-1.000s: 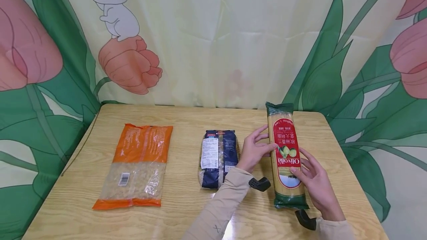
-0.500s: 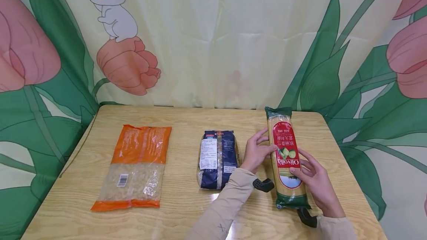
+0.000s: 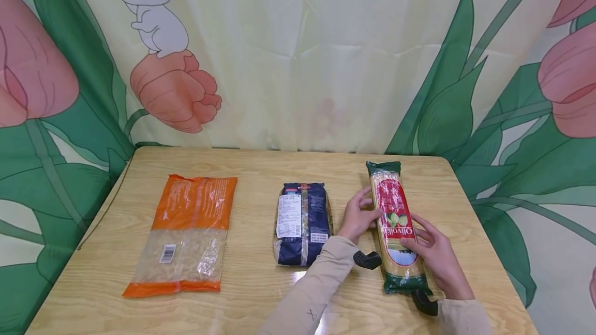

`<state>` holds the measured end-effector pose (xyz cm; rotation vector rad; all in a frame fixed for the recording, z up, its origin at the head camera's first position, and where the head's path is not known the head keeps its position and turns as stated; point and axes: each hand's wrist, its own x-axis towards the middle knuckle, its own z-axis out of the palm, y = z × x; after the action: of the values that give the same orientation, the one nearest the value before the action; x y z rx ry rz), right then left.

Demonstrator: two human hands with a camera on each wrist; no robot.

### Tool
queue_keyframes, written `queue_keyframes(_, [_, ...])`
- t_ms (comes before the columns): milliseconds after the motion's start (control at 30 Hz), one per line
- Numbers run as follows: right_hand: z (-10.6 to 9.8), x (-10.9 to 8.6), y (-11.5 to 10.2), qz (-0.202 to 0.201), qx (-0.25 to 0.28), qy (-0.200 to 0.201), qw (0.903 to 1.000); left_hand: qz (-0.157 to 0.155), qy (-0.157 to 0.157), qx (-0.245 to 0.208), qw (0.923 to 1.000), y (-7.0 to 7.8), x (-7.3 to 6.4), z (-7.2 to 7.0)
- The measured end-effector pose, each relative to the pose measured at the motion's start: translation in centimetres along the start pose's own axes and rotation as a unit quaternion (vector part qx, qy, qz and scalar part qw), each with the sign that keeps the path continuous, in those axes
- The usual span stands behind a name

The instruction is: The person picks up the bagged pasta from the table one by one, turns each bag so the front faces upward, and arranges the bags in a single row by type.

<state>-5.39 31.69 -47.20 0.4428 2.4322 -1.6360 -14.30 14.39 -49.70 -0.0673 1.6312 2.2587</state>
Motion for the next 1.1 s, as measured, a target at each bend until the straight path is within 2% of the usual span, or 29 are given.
queue_keyframes(133, [0.1, 0.1, 0.0, 0.004, -0.012, -0.005, 0.9999, -0.008, 0.002, 0.015, 0.9999, -0.3, 0.0, 0.0])
queue_keyframes(400, [0.2, 0.0, -0.1, 0.008, -0.04, -0.026, 0.9988, -0.014, -0.013, 0.051, 0.9985, -0.7, 0.0, 0.0])
queue_keyframes(767, [0.0, 0.1, -0.3, 0.015, -0.081, -0.023, 0.9963, -0.016, -0.01, 0.079, 0.9967, -1.0, 0.3, 0.1])
queue_keyframes(900, [0.0, -0.1, -0.4, 0.012, -0.082, -0.028, 0.9962, 0.007, 0.003, 0.126, 0.9919, -0.7, 0.2, 0.2])
queue_keyframes(1000, [-0.1, -0.3, -0.6, 0.007, -0.098, -0.029, 0.9947, 0.044, 0.02, 0.191, 0.9804, -0.2, 0.0, 0.2])
queue_keyframes(1100, [-0.4, -0.7, -1.0, -0.002, -0.136, -0.024, 0.9904, 0.063, 0.025, 0.211, 0.975, 0.2, -0.3, 0.3])
